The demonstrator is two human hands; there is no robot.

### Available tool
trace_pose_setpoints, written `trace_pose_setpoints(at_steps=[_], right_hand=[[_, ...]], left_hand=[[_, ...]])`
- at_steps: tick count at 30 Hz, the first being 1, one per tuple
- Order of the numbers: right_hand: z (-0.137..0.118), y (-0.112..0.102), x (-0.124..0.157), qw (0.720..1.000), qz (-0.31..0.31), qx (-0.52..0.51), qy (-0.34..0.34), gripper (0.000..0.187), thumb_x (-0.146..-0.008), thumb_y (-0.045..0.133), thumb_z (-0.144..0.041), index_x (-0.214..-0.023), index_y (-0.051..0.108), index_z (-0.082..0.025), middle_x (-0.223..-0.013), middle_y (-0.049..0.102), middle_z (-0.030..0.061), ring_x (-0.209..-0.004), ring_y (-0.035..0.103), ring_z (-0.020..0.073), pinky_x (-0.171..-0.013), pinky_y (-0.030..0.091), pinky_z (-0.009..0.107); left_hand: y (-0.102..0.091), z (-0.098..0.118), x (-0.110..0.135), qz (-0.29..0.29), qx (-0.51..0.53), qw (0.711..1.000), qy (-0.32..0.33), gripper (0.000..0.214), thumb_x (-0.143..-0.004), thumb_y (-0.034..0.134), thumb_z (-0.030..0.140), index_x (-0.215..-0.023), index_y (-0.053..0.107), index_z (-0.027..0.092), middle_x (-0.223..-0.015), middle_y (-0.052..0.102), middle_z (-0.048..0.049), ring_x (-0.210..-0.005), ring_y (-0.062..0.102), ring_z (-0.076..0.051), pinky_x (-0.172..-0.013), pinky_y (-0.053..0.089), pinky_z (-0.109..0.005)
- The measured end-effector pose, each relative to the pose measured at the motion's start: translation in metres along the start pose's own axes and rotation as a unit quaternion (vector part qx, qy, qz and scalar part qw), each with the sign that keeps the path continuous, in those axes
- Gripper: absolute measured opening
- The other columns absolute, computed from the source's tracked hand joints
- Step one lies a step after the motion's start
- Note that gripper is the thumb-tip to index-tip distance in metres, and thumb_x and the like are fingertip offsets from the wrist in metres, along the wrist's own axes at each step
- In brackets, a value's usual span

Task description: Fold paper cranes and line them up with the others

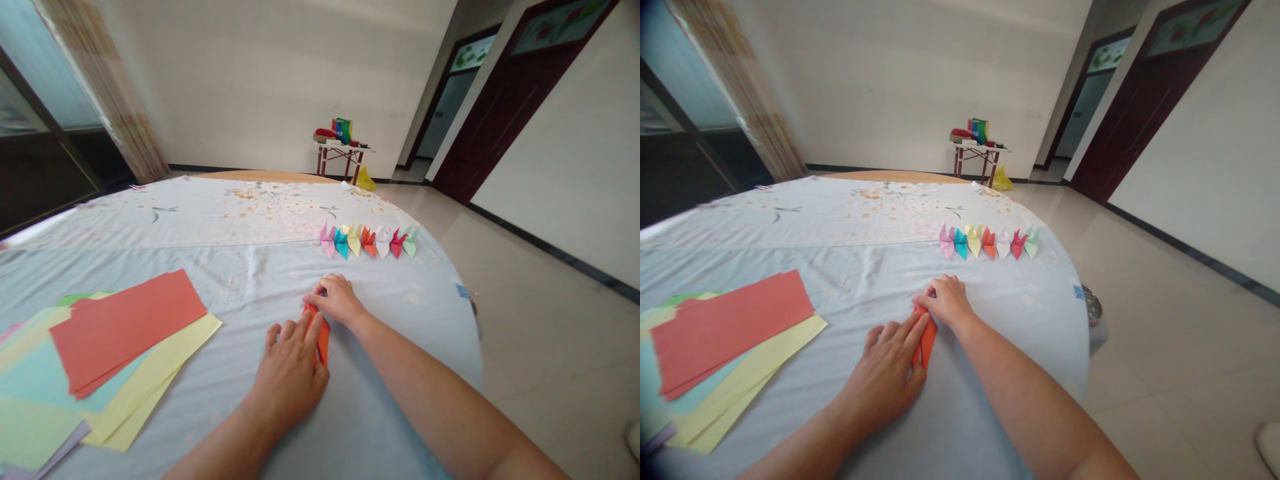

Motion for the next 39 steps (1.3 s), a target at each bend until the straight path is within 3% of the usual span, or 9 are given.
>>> trace_pose_setpoints(at_steps=[4, 11, 20, 29, 39], right_hand=[[0.0023, -0.0032, 0.0001, 1.000, -0.017, -0.013, -0.007, 0.036, -0.077, 0.053, -0.052, -0.068, 0.065, -0.019, -0.072, 0.058, 0.0017, -0.075, 0.049, 0.0140, -0.073, 0.033, 0.026], [0.0007, -0.0066, 0.0034, 0.999, -0.038, -0.022, -0.017, 0.026, -0.067, 0.067, -0.047, -0.069, 0.065, -0.021, -0.078, 0.057, 0.0013, -0.083, 0.049, 0.0166, -0.078, 0.033, 0.029], [0.0045, -0.0056, 0.0021, 0.997, -0.059, -0.027, -0.036, 0.031, -0.066, 0.067, -0.050, -0.074, 0.063, -0.021, -0.082, 0.057, 0.0013, -0.087, 0.048, 0.0174, -0.077, 0.032, 0.029], [0.0063, -0.0055, 0.0002, 0.996, -0.081, -0.025, -0.029, 0.030, -0.065, 0.069, -0.048, -0.075, 0.063, -0.021, -0.083, 0.056, 0.0015, -0.086, 0.047, 0.0182, -0.075, 0.031, 0.029], [0.0070, -0.0068, -0.0002, 0.995, -0.075, -0.049, -0.041, 0.022, -0.065, 0.071, -0.040, -0.073, 0.064, -0.021, -0.080, 0.057, 0.0008, -0.086, 0.048, 0.0177, -0.077, 0.032, 0.029]], left_hand=[[-0.0021, -0.0004, -0.0043, -0.002, -0.004, 1.000, -0.005, 0.047, -0.081, 0.034, 0.024, -0.127, 0.044, 0.020, -0.131, 0.047, -0.0082, -0.105, 0.045, -0.024, -0.094, 0.026, -0.043], [-0.0035, 0.0006, -0.0051, 0.016, -0.013, 1.000, -0.001, 0.044, -0.082, 0.035, 0.023, -0.124, 0.046, 0.024, -0.128, 0.049, -0.0061, -0.100, 0.047, -0.023, -0.091, 0.028, -0.041], [0.0026, 0.0009, -0.0074, 0.024, -0.026, 0.999, -0.026, 0.047, -0.083, 0.033, 0.023, -0.128, 0.043, 0.016, -0.118, 0.054, -0.0093, -0.097, 0.046, -0.023, -0.091, 0.026, -0.041], [0.0044, 0.0005, -0.0091, 0.016, -0.026, 0.999, -0.038, 0.046, -0.083, 0.035, 0.023, -0.128, 0.043, 0.023, -0.116, 0.054, -0.0068, -0.097, 0.046, -0.023, -0.091, 0.026, -0.042], [0.0029, 0.0017, -0.0095, 0.014, -0.025, 0.999, -0.041, 0.046, -0.082, 0.035, 0.021, -0.127, 0.045, 0.024, -0.115, 0.055, -0.0067, -0.096, 0.046, -0.023, -0.092, 0.025, -0.043]])
Point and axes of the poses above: each hand's wrist, its own x-axis away from the middle knuckle, its own y-axis out of the palm, z = x × y, the point moved 4 cm from there along -x, towards the middle knuckle
